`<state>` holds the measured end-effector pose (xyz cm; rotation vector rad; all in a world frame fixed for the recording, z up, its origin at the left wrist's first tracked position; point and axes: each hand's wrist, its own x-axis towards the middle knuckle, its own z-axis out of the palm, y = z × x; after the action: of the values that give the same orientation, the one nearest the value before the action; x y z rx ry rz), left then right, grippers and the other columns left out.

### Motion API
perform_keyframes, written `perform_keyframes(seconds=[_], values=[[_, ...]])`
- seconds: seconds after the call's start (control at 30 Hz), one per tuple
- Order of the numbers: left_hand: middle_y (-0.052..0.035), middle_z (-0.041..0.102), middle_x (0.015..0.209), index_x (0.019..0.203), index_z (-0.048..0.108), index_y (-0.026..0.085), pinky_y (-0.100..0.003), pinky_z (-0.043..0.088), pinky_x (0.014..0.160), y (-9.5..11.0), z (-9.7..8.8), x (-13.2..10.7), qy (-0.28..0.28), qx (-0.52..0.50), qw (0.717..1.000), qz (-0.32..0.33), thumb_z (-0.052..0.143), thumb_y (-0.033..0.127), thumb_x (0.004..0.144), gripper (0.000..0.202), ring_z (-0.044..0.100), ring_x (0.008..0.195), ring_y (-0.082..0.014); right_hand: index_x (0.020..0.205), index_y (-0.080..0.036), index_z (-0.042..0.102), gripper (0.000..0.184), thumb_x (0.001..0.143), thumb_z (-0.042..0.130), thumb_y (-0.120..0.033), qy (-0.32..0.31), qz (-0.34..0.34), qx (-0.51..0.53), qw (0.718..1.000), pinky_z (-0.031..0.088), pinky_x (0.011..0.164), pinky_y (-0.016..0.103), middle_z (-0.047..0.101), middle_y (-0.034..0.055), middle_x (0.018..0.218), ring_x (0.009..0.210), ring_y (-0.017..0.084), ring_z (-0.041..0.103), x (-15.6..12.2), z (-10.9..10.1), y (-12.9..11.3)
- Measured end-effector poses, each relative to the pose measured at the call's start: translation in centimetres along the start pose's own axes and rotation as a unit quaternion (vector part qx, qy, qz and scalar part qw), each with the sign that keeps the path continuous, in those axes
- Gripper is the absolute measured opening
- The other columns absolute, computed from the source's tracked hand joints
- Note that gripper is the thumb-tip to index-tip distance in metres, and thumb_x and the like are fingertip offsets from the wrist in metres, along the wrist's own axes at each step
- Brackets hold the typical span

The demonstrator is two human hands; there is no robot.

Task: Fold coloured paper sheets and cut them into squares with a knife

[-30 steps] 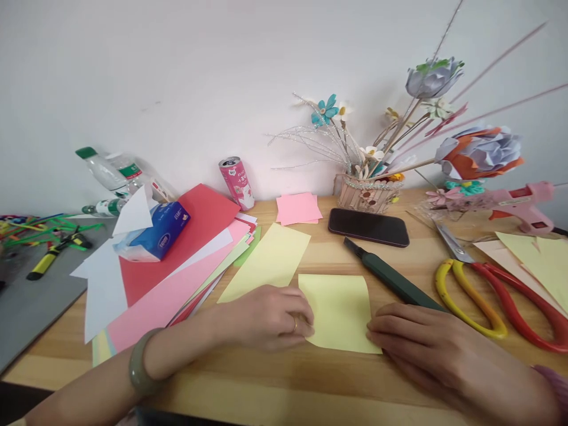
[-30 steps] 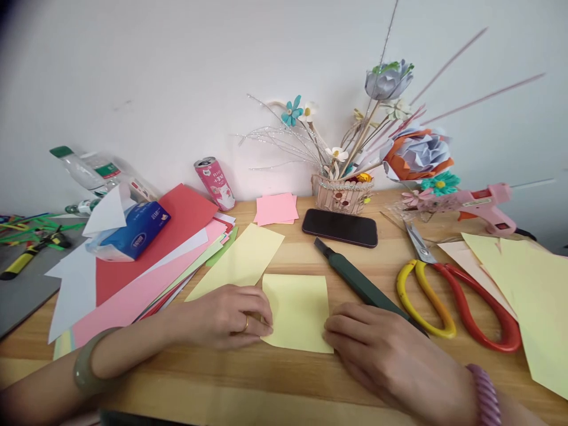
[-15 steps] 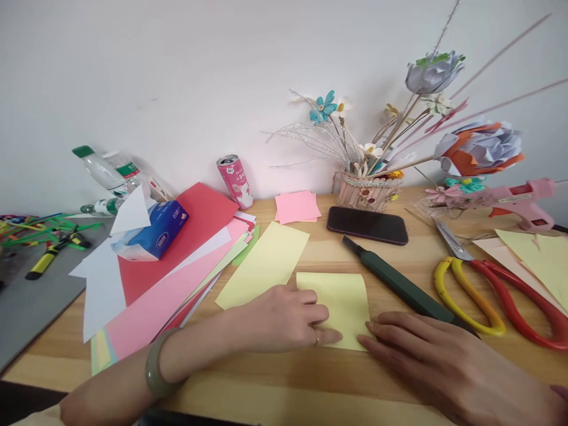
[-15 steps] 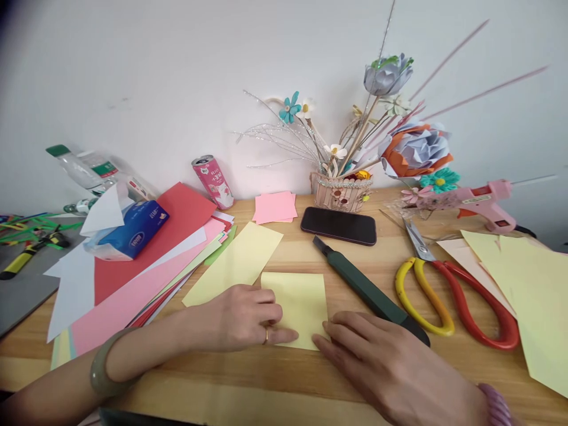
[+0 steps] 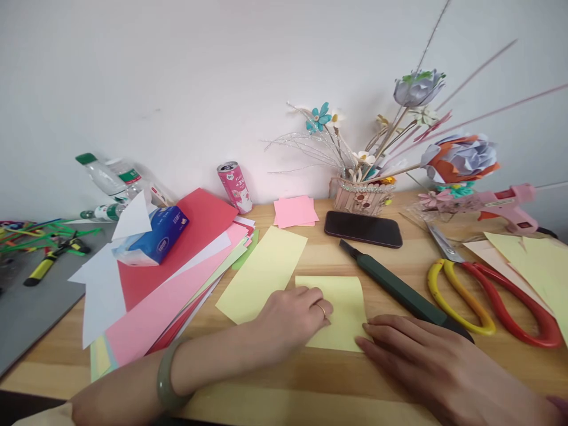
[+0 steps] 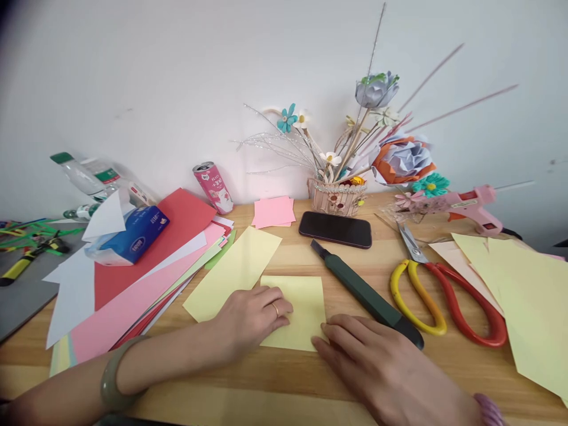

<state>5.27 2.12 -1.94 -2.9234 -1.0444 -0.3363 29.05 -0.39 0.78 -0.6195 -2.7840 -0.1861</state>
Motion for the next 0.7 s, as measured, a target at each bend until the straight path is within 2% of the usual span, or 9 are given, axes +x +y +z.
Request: perform_keyframes(seconds=[0.1, 0.17, 0.23, 0.33, 0.47, 0.53, 0.6, 0.7], values=[[-0.0031, 0.058, 0.086, 0.089, 0.056, 0.015, -0.026, 0.045, 0.06, 1.0, 0.1, 0.2, -0.023, 0.049, 0.998, -0.007, 0.044, 0.016, 0.091, 0.012, 0.055, 0.078, -0.0169, 0.105, -0.017, 0.06, 0.035, 0.092, 0.028, -0.016, 0.003, 0.006, 0.016, 1.0, 0.052, 0.074, 0.032, 0.066, 0.0079, 0.091, 0.087, 0.018, 0.062, 0.3, -0.1, -0.1], [-0.0071, 0.06, 0.099, 0.097, 0.056, 0.012, -0.029, 0.048, 0.073, 1.5, 0.2, 0.3, -0.021, 0.061, 0.998, -0.002, 0.043, 0.012, 0.09, 0.014, 0.057, 0.092, -0.0195, 0.104, -0.017, 0.06, 0.035, 0.092, 0.027, -0.015, 0.009, 0.007, 0.014, 1.0, 0.052, 0.074, 0.033, 0.067, 0.0075, 0.09, 0.086, 0.018, 0.062, 0.3, -0.1, -0.1], [-0.0117, 0.057, 0.117, 0.108, 0.054, 0.008, -0.032, 0.045, 0.087, 1.8, 0.3, 0.2, -0.024, 0.064, 0.998, 0.0, 0.039, 0.013, 0.093, 0.022, 0.052, 0.11, -0.0222, 0.103, -0.017, 0.06, 0.035, 0.091, 0.027, -0.015, 0.017, 0.003, 0.006, 1.0, 0.053, 0.073, 0.033, 0.067, 0.007, 0.09, 0.085, 0.018, 0.062, 0.3, 0.0, -0.1], [-0.0146, 0.045, 0.136, 0.126, 0.043, 0.006, -0.032, 0.037, 0.101, 1.7, 0.5, 0.3, -0.067, 0.067, 0.995, 0.008, 0.031, 0.015, 0.096, 0.034, 0.039, 0.127, -0.0221, 0.103, -0.017, 0.06, 0.035, 0.091, 0.028, -0.014, 0.027, -0.004, -0.007, 1.0, 0.052, 0.074, 0.031, 0.068, 0.0063, 0.092, 0.086, 0.017, 0.063, 0.2, 0.1, -0.1], [-0.0148, 0.029, 0.144, 0.135, 0.032, 0.005, -0.032, 0.028, 0.107, 1.2, 0.3, 0.4, -0.148, 0.04, 0.988, 0.004, 0.027, 0.012, 0.095, 0.041, 0.026, 0.134, -0.0224, 0.103, -0.017, 0.06, 0.034, 0.091, 0.029, -0.014, 0.04, -0.011, -0.023, 0.999, 0.052, 0.074, 0.028, 0.068, 0.0057, 0.092, 0.088, 0.016, 0.063, 0.1, 0.2, -0.1], [-0.0166, 0.021, 0.146, 0.138, 0.027, 0.003, -0.035, 0.027, 0.108, 1.0, 0.2, 0.4, -0.171, 0.026, 0.985, -0.004, 0.03, 0.013, 0.093, 0.045, 0.02, 0.135, -0.0249, 0.104, -0.017, 0.06, 0.034, 0.091, 0.029, -0.013, 0.039, -0.014, -0.032, 0.999, 0.052, 0.075, 0.028, 0.068, 0.0056, 0.093, 0.088, 0.016, 0.063, 0.1, 0.2, -0.1], [-0.0193, 0.017, 0.147, 0.138, 0.024, 0.001, -0.038, 0.026, 0.108, 0.8, 0.3, 0.3, -0.171, 0.021, 0.985, -0.018, 0.033, 0.015, 0.093, 0.048, 0.016, 0.136, -0.0268, 0.105, -0.017, 0.06, 0.034, 0.091, 0.029, -0.013, 0.035, -0.018, -0.036, 0.999, 0.052, 0.075, 0.029, 0.069, 0.0056, 0.094, 0.089, 0.016, 0.063, 0.1, 0.2, 0.0], [-0.0196, 0.018, 0.146, 0.138, 0.025, 0.001, -0.039, 0.024, 0.109, 0.5, 0.9, 0.1, -0.137, 0.027, 0.989, -0.044, 0.027, 0.022, 0.097, 0.046, 0.013, 0.137, -0.0253, 0.105, -0.017, 0.06, 0.034, 0.091, 0.029, -0.013, 0.034, -0.022, -0.035, 0.999, 0.052, 0.075, 0.029, 0.069, 0.0054, 0.094, 0.089, 0.016, 0.063, 0.0, 0.2, 0.0]])
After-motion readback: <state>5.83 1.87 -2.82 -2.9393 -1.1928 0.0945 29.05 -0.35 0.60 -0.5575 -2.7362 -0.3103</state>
